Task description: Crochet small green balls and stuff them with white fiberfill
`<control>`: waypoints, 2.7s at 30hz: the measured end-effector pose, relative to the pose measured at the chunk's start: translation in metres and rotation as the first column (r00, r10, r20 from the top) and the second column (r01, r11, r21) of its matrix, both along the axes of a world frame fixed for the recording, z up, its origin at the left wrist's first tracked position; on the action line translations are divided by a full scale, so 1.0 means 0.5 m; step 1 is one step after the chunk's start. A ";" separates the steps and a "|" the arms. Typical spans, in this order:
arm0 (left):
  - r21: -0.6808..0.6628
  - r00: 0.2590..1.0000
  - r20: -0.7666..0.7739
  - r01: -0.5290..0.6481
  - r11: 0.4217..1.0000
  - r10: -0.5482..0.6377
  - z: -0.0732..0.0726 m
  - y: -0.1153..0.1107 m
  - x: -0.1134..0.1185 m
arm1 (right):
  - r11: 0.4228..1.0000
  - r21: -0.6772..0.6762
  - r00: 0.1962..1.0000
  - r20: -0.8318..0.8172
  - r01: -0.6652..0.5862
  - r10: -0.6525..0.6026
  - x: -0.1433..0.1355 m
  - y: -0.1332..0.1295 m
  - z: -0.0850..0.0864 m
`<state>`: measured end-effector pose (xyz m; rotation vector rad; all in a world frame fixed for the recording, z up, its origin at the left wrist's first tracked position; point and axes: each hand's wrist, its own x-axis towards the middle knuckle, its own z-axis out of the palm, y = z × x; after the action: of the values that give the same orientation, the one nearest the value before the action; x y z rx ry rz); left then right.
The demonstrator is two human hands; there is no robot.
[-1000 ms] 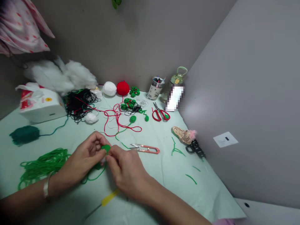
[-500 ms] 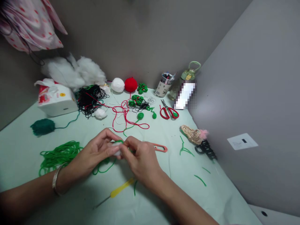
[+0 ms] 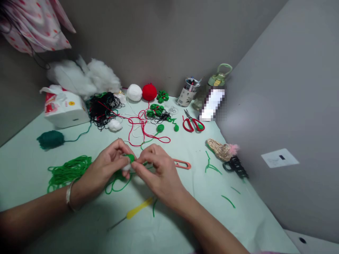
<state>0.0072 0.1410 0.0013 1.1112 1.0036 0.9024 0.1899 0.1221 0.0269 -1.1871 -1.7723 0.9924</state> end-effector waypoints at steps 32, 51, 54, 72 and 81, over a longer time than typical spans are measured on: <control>0.056 0.995 0.066 0.071 0.996 -0.074 -0.003 -0.001 -0.002 | 0.961 -0.248 0.991 0.024 -0.124 0.134 0.001 -0.010 0.006; 0.059 0.986 0.138 0.081 0.995 -0.089 -0.005 -0.007 -0.006 | 0.982 -0.182 0.990 0.138 0.044 -0.019 -0.004 -0.003 -0.009; 0.039 0.993 0.114 0.037 0.999 -0.041 -0.006 -0.002 0.004 | 0.986 -0.163 0.992 0.111 -0.037 0.055 -0.010 -0.011 -0.004; 0.001 0.970 0.174 0.171 0.985 -0.168 -0.013 0.006 -0.015 | 0.973 -0.230 0.998 0.068 0.022 -0.006 0.005 0.005 -0.006; 0.031 0.997 0.078 0.013 0.999 -0.015 0.001 -0.005 0.007 | 0.982 -0.188 0.982 0.188 0.037 -0.001 -0.017 -0.010 -0.011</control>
<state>0.0105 0.1385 0.0020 1.0991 0.9195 0.9460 0.1816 0.1170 0.0215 -1.4564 -1.8380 1.0884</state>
